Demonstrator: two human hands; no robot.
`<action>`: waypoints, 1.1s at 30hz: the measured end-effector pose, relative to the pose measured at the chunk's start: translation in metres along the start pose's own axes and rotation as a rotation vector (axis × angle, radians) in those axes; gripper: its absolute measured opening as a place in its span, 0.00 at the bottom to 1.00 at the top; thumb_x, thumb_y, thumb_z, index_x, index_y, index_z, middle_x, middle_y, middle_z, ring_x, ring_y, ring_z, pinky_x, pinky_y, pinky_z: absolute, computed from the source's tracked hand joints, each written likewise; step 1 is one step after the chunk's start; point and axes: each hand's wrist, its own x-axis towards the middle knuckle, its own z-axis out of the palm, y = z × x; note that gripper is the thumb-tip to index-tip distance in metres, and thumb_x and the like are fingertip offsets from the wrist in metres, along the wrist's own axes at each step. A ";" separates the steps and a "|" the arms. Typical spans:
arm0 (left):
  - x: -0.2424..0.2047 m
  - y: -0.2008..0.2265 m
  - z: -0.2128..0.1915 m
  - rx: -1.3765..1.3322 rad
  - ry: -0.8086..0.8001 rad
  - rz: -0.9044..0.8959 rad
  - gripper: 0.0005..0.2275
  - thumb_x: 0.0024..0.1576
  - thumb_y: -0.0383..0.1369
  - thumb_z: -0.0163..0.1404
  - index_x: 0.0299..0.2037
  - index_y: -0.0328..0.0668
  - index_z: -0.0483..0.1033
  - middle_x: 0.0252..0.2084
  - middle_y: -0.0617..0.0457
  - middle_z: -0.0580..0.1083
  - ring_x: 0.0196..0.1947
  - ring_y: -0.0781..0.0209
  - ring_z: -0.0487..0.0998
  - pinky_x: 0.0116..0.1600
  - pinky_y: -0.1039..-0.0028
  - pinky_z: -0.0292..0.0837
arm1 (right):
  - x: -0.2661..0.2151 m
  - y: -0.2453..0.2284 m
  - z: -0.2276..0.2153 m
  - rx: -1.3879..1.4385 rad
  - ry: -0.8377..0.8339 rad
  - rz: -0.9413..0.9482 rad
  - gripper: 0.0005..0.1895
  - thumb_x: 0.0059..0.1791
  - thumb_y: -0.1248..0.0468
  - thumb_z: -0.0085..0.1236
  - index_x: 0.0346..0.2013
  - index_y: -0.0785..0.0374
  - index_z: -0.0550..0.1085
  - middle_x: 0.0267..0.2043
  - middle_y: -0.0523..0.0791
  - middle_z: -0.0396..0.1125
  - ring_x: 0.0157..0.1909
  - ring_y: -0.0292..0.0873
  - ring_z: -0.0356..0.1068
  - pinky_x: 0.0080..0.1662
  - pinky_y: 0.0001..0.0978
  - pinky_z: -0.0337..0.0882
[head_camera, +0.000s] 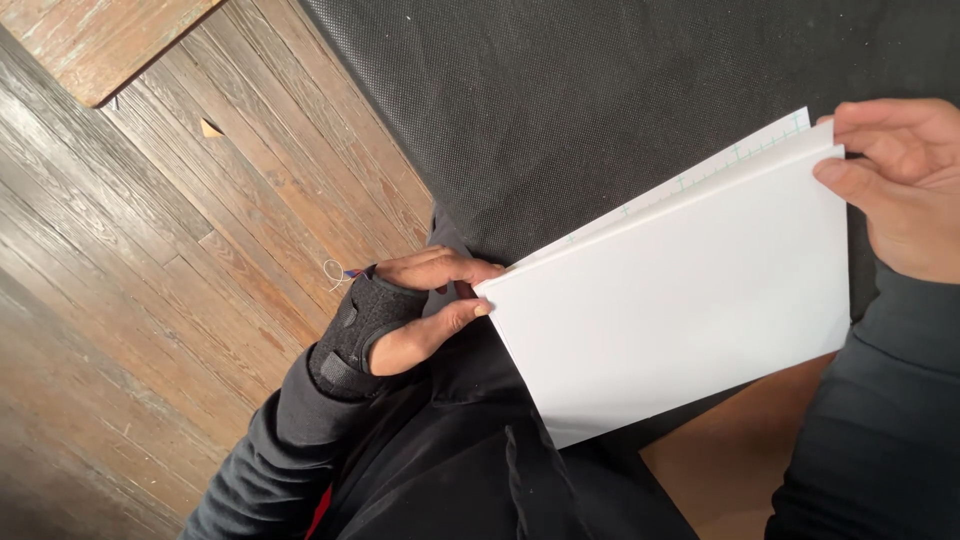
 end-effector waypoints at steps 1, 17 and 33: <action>0.000 0.000 0.000 0.008 0.011 -0.001 0.12 0.62 0.31 0.54 0.55 0.39 0.78 0.45 0.50 0.81 0.44 0.59 0.82 0.50 0.69 0.81 | 0.002 -0.006 0.004 -0.066 0.024 0.008 0.20 0.55 0.81 0.49 0.62 0.69 0.63 0.54 0.58 0.68 0.58 0.51 0.72 0.59 0.47 0.78; 0.002 0.003 -0.004 0.019 -0.061 -0.122 0.15 0.57 0.31 0.58 0.55 0.41 0.78 0.42 0.52 0.80 0.39 0.62 0.82 0.46 0.71 0.82 | 0.003 -0.051 0.028 -0.702 0.169 -0.044 0.10 0.57 0.75 0.62 0.52 0.73 0.74 0.53 0.54 0.67 0.51 0.49 0.74 0.53 0.37 0.77; -0.001 -0.007 0.001 0.015 -0.007 -0.051 0.13 0.58 0.29 0.58 0.53 0.39 0.77 0.43 0.50 0.80 0.41 0.60 0.83 0.48 0.70 0.81 | 0.004 -0.038 0.035 -0.656 0.270 -0.036 0.10 0.53 0.72 0.68 0.48 0.71 0.78 0.48 0.50 0.70 0.45 0.41 0.75 0.50 0.30 0.77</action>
